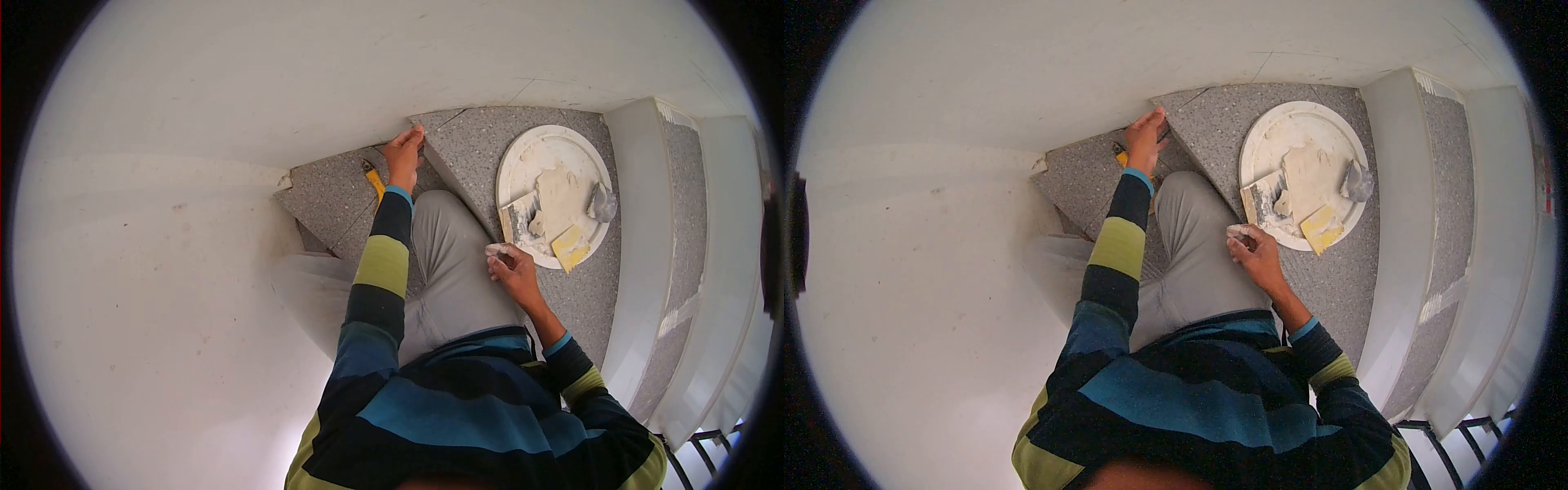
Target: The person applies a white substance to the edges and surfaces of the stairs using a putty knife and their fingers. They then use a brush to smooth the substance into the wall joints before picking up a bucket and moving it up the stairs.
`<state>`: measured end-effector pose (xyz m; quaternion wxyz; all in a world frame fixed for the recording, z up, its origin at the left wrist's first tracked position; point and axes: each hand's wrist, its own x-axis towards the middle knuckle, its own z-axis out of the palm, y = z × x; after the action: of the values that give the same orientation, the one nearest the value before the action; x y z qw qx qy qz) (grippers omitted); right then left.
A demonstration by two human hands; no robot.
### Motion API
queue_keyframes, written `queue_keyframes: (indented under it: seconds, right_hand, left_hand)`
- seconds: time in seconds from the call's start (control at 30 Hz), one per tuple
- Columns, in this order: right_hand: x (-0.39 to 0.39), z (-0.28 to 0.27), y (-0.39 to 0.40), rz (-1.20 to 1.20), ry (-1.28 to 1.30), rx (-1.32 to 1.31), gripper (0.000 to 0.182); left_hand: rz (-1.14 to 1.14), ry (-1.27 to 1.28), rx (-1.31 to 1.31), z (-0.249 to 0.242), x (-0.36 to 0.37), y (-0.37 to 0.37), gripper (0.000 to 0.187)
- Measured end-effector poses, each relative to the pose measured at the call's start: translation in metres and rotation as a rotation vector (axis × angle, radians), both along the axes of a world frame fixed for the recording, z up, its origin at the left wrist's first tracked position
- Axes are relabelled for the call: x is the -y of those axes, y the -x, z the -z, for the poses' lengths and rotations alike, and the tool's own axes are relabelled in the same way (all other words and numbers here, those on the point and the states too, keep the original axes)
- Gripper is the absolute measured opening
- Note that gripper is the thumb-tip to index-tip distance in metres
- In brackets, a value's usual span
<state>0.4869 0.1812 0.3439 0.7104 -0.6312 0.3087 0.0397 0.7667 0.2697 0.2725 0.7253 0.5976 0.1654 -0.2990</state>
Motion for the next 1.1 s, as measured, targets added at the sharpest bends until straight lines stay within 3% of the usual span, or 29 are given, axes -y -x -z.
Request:
queue_keyframes:
  seconds: [1.1]
  right_hand:
    - [-0.0003, 0.0057, -0.0025, -0.038, 0.013, 0.008, 0.022]
  left_hand:
    - [0.04, -0.04, 0.082, -0.0008, -0.0009, -0.0008, 0.033]
